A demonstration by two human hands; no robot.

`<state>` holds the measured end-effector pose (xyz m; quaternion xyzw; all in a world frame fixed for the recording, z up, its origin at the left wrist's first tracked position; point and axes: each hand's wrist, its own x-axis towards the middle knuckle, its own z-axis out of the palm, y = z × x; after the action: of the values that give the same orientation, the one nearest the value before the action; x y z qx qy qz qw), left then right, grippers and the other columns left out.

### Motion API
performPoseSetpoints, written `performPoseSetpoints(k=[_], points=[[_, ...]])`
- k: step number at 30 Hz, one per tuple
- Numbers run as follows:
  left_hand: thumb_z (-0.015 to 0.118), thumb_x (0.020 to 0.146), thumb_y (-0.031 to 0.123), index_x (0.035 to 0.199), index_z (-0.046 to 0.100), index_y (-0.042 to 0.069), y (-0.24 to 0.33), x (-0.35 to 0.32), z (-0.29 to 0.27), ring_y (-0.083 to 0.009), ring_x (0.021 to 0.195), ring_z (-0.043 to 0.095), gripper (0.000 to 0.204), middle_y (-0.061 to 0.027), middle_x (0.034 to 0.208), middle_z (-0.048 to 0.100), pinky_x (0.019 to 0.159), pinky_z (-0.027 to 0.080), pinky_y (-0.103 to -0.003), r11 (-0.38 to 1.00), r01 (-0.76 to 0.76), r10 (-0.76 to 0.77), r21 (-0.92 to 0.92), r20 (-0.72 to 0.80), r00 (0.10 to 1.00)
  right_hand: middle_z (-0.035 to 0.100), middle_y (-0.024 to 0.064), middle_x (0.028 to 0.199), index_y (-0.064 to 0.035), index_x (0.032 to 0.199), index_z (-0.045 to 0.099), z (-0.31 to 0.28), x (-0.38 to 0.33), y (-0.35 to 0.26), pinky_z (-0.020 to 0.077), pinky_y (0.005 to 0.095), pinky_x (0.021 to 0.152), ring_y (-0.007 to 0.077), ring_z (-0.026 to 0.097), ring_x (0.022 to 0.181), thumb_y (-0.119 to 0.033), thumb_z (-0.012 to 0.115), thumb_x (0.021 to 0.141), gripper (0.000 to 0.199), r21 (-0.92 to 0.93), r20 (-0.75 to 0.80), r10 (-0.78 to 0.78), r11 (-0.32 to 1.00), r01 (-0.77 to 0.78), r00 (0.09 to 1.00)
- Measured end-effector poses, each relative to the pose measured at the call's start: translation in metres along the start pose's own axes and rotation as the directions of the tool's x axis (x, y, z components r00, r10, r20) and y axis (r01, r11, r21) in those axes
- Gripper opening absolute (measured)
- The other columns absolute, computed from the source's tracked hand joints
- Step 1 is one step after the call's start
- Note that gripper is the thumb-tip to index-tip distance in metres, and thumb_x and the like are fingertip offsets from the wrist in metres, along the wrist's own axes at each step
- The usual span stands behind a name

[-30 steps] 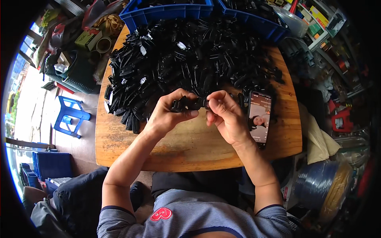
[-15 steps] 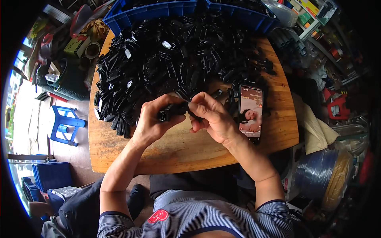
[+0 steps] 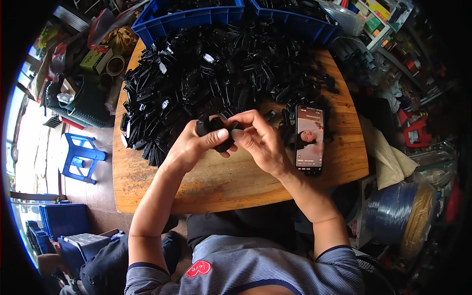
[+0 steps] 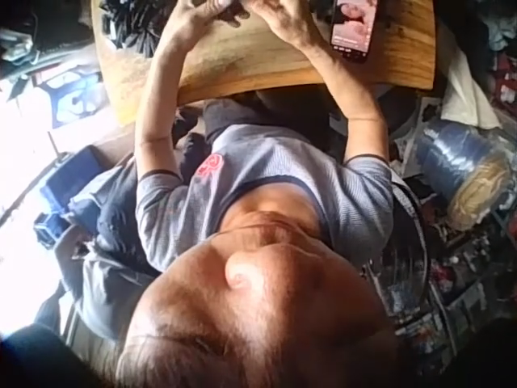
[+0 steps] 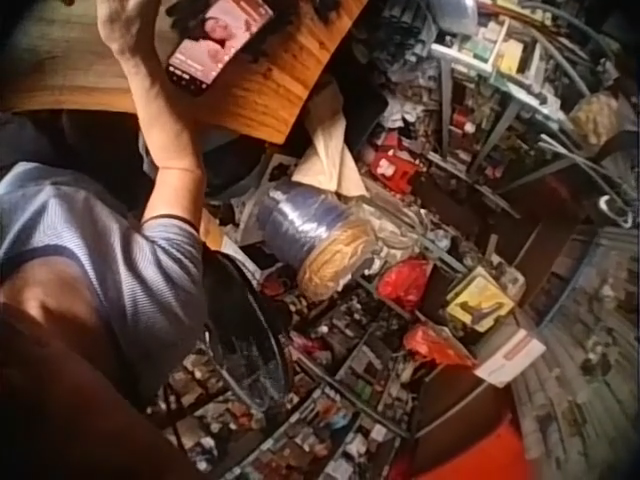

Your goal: Assembling small black plastic components at a workbench and placing them into bins.

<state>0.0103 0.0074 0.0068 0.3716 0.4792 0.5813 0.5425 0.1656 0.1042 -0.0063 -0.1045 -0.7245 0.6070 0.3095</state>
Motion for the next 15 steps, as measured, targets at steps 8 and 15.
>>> performPoseSetpoints(k=[8,15], points=[[0.071,0.078,0.015,0.105,0.058,-0.002,0.004,0.002,-0.006,-0.0102,0.075,0.06,0.034,-0.005,0.083,0.064,0.069,0.049,-0.024,0.938,-0.057,0.012,0.343,0.13,0.991,0.06,0.0023,0.079,-0.0005,0.091,0.056,-0.007,0.001,-0.005,0.045,0.0219,0.065,0.0072,0.055,0.07,-0.018,0.067,0.083,0.022,-0.148,-0.041,0.026,0.989,-0.031,0.999],[0.065,0.077,0.013,0.093,0.059,0.001,0.007,0.021,-0.025,-0.0156,0.068,0.06,0.02,-0.0066,0.078,0.062,0.066,0.051,-0.028,0.999,-0.015,0.025,0.047,-0.232,0.972,0.055,0.0113,0.107,0.0002,0.102,0.057,-0.034,-0.002,-0.002,0.0427,0.0356,0.084,0.0267,0.051,0.094,-0.006,0.067,0.073,0.032,-0.89,0.04,-0.129,0.446,0.094,0.991]])
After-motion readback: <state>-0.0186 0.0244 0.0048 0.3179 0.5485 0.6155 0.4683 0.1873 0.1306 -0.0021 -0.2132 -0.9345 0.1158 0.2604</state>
